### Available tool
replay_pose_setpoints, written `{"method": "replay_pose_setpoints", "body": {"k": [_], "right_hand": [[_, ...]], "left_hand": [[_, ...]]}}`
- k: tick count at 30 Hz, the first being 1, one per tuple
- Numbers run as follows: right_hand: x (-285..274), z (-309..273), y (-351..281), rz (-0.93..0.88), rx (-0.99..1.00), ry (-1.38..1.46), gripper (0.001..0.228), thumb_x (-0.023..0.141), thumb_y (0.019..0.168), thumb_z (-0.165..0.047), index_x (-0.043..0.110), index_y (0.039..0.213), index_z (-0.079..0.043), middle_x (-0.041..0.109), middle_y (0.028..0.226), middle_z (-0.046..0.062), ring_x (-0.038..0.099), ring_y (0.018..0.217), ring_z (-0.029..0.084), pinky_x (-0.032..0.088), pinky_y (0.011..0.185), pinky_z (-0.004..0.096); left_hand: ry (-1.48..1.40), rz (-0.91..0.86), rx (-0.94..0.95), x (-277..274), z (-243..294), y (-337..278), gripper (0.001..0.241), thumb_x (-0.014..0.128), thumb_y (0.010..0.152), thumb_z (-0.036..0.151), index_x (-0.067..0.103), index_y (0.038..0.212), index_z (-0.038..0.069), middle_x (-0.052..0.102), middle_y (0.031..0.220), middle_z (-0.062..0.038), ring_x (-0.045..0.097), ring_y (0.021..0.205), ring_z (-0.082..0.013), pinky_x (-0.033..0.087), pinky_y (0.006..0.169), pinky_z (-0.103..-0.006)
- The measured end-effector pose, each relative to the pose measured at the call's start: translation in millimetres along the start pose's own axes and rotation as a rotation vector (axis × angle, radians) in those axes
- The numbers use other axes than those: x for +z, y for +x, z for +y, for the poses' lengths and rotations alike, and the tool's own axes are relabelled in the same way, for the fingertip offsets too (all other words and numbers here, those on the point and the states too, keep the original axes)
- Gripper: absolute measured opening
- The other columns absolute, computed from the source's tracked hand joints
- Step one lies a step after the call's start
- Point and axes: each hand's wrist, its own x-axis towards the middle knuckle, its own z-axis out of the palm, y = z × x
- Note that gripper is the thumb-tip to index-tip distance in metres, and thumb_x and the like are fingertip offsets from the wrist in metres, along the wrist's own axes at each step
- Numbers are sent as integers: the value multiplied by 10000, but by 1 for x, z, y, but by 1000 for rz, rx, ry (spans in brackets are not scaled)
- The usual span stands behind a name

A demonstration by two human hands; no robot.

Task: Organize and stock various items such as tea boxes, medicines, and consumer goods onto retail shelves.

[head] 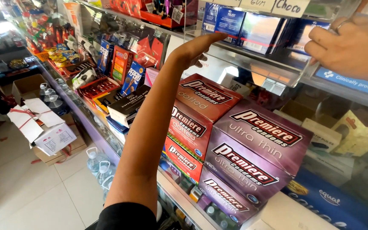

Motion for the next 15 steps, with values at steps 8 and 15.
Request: {"method": "replay_pose_setpoints", "body": {"k": [8,15], "right_hand": [[24,-16,-13,-47,98,143,289,672,880,-435,695,1069,-217,658,1152,-37,668,1027,146,512,827,274],[-13,-33,-28,119,358,527,371,688,901,-333,662,1168,-77,663,1104,72,665,1003,228,526,843,347]], "left_hand": [[-32,30,59,-21,-21,-9,970,528,875,701,276,1579,83,389,1600,-195,507,1374,-444,484,1050,-588],[-103,196,112,-46,-28,-36,549,551,922,453,676,1271,48,823,1148,-90,818,929,-240,647,780,-431]]}}
